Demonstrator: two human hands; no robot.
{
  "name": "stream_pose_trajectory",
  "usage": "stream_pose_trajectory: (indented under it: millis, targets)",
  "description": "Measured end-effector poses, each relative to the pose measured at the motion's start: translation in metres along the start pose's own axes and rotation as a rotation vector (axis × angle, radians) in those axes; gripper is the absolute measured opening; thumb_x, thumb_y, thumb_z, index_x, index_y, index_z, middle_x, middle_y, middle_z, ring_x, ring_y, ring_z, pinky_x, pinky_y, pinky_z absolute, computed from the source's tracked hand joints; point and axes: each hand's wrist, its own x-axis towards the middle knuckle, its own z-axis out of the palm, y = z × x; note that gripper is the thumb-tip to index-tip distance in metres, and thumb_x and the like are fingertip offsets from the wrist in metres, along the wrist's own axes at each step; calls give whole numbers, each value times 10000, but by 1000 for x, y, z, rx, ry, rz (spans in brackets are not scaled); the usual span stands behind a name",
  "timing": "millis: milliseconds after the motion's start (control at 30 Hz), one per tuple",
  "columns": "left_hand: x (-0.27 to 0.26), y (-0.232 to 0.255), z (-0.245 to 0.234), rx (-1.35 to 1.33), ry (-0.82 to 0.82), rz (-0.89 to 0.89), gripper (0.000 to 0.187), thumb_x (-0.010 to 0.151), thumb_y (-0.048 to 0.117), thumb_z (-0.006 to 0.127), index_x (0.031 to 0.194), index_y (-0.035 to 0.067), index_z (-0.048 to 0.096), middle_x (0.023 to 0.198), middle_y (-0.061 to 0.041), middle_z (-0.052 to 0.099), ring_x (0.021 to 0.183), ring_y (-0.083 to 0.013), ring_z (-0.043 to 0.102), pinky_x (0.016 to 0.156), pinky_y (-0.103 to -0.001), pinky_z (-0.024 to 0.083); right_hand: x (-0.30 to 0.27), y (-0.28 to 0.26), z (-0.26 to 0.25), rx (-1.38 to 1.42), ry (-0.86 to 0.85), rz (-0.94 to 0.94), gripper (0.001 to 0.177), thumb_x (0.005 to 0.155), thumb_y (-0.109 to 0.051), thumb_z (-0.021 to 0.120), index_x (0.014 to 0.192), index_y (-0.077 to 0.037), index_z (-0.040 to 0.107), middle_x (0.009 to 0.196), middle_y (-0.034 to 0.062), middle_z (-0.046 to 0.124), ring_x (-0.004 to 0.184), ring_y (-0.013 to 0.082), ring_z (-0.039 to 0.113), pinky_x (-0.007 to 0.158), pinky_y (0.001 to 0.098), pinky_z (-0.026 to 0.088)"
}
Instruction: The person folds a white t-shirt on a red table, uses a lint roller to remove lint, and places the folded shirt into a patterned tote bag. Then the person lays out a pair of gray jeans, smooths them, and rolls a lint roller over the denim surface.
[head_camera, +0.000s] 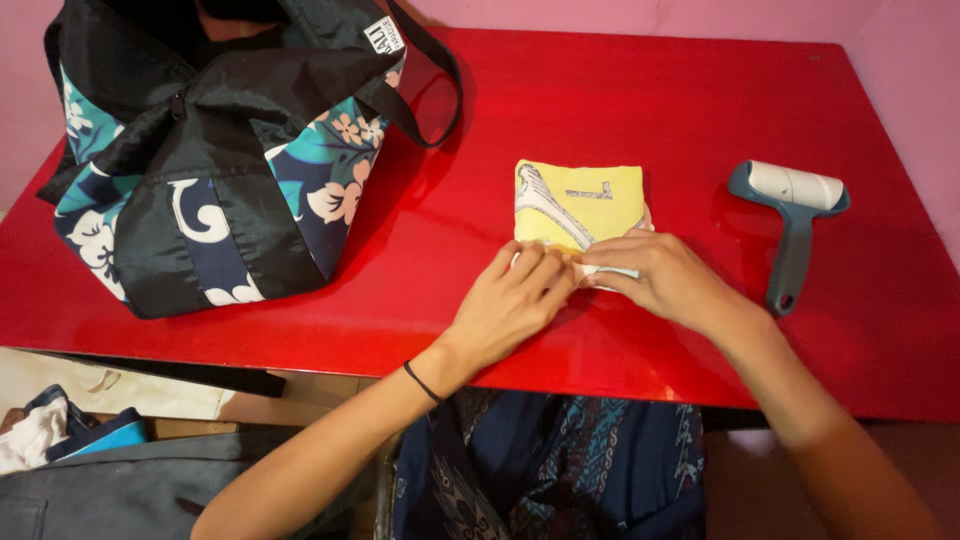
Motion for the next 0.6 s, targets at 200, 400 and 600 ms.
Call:
stream_pose_trajectory:
  millis: [200, 400, 600]
  targets:
    - [17, -17, 7, -206, -411, -209, 161, 847, 102, 707, 996, 41, 694, 1020, -127, 677, 967, -307, 685, 830, -426, 555, 29, 8, -20, 183, -270, 433, 303, 884, -284, 734, 1146, -145, 795, 967, 115, 829, 811, 277, 767, 754, 374, 594]
    - [48, -52, 8, -498, -529, -417, 256, 803, 289, 819, 926, 67, 787, 847, -200, 717, 808, -401, 688, 708, -498, 545, 28, -26, -20, -223, -32, 137, 327, 898, -269, 710, 1170, -92, 753, 1076, 100, 769, 980, 254, 716, 894, 418, 523]
    - [73, -87, 27, -707, -864, -514, 299, 821, 326, 797, 1073, 164, 787, 796, -153, 782, 769, -268, 788, 778, -392, 588, 19, -35, 15, -568, 171, 20, 400, 886, -329, 718, 1136, -20, 672, 1108, 123, 655, 1035, 318, 633, 980, 462, 477]
